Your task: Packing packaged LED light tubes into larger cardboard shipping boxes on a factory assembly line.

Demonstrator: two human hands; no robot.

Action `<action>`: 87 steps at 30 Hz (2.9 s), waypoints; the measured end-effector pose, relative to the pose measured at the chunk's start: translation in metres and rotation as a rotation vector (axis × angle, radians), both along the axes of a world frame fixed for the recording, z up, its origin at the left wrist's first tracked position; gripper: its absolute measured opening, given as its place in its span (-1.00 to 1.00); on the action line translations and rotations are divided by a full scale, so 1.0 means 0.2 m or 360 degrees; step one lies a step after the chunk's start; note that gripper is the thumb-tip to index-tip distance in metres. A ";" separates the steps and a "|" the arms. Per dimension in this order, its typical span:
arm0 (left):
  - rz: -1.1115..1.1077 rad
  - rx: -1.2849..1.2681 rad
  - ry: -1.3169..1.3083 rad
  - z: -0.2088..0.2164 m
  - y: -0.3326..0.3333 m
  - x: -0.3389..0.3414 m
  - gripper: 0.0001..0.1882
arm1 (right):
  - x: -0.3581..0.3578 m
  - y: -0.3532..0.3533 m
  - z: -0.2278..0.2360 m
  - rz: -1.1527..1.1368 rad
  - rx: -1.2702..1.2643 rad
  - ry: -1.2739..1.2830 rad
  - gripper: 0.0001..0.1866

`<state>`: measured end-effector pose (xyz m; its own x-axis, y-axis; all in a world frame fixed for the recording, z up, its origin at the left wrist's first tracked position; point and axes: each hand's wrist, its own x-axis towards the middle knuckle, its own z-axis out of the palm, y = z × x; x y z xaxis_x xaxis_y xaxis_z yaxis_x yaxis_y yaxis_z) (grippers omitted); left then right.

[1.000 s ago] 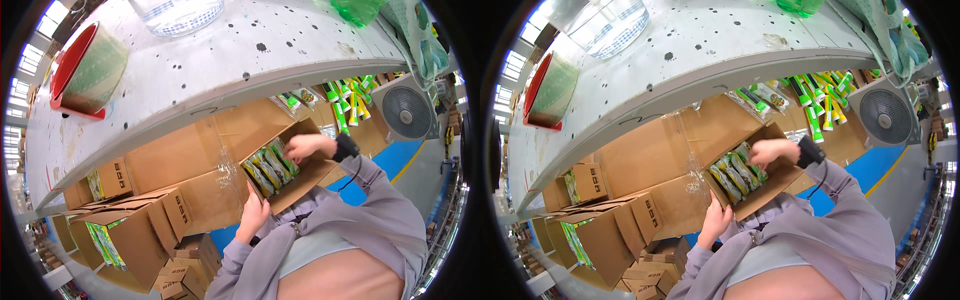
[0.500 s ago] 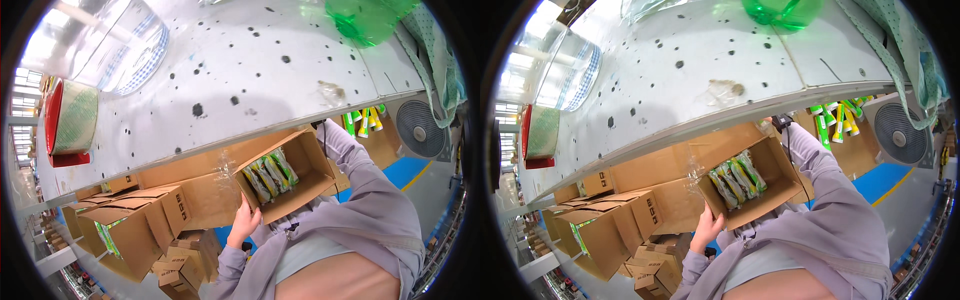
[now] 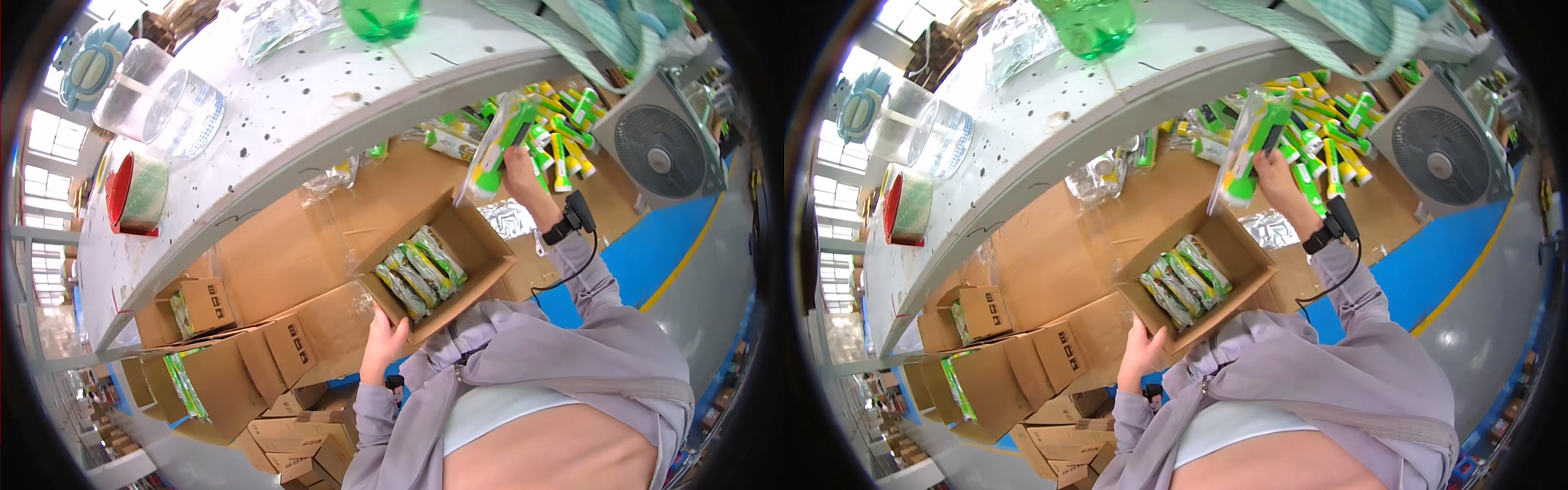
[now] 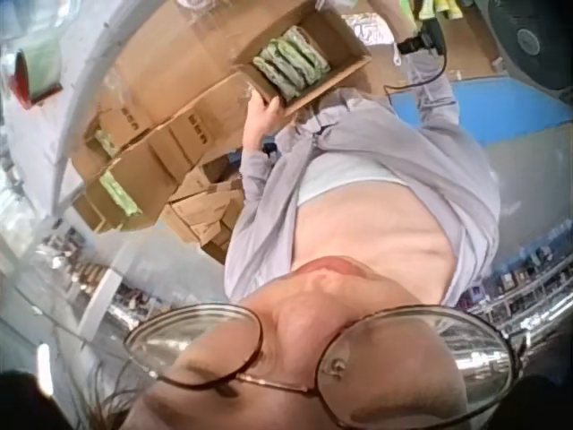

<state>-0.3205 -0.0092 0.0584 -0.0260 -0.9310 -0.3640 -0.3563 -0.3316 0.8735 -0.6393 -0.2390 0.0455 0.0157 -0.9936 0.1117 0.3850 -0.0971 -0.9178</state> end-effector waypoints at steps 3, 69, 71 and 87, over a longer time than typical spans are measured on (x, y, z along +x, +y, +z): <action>-0.0060 -0.0009 -0.0085 -0.01 0.00 0.01 -0.31 | 0.03 0.21 0.06 -0.0017 0.0086 -0.0174 -0.48; 0.0092 -0.0135 -0.0188 -0.01 -0.04 -0.03 -0.11 | 0.38 0.26 -0.18 0.1238 -0.0065 0.3006 -0.54; 0.0146 -0.0251 -0.0277 -0.02 -0.04 -0.04 -0.14 | 0.43 0.33 -0.31 0.1112 0.0005 0.3089 -0.56; 0.0162 -0.0250 -0.0199 -0.02 -0.03 -0.03 -0.19 | 0.51 0.35 -0.33 0.1342 0.0325 0.3107 -0.80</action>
